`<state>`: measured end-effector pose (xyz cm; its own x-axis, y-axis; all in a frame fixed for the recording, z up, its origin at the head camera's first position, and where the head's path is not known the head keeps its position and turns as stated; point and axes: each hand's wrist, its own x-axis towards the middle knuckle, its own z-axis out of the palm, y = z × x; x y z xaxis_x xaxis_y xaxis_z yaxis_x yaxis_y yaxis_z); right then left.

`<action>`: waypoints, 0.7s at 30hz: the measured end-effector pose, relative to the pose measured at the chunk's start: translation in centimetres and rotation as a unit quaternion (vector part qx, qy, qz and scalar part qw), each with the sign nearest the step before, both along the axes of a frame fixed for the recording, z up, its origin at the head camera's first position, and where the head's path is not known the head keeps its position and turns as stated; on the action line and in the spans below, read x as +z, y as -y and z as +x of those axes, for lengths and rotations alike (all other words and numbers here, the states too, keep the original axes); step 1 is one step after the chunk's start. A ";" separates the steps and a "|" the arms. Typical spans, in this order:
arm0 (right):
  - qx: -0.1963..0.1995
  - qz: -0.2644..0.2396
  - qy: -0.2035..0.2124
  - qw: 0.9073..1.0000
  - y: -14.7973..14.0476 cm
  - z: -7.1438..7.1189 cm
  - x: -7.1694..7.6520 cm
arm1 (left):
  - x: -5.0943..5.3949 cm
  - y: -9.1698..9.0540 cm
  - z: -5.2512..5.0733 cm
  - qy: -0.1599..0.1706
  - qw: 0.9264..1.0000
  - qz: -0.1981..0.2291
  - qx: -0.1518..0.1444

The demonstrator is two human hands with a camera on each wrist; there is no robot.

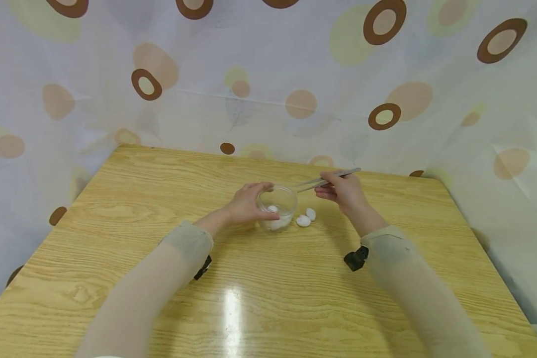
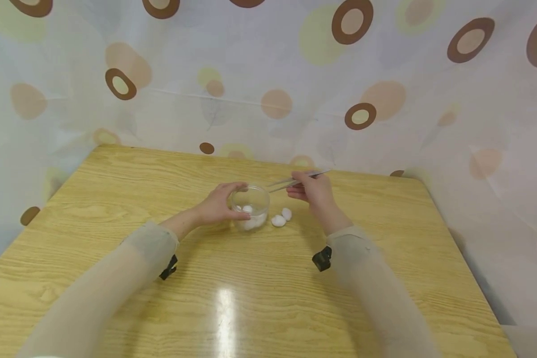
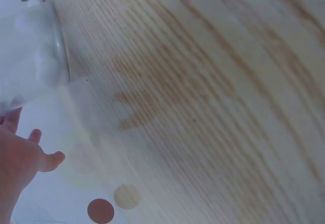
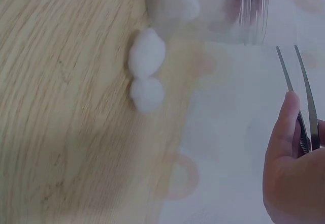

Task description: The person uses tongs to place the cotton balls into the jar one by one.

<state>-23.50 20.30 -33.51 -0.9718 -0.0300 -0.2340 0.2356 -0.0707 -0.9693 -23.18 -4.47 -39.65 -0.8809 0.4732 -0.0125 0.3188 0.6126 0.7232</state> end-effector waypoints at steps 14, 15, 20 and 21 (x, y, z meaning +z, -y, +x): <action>-0.018 0.025 0.036 0.999 -4.1 0.5 -2.0 | -0.1 0.0 0.1 -0.004 1.000 -0.002 -0.002; -0.018 0.027 0.039 0.999 -4.4 0.4 -2.2 | -0.1 -0.1 0.1 -0.005 1.000 -0.003 -0.002; -0.018 0.053 0.060 0.997 -5.2 0.1 -3.2 | -0.2 0.0 0.0 -0.007 1.000 -0.006 -0.001; -0.017 0.060 0.063 0.996 -5.3 0.1 -3.4 | -0.2 0.0 0.0 -0.008 1.000 -0.007 -0.002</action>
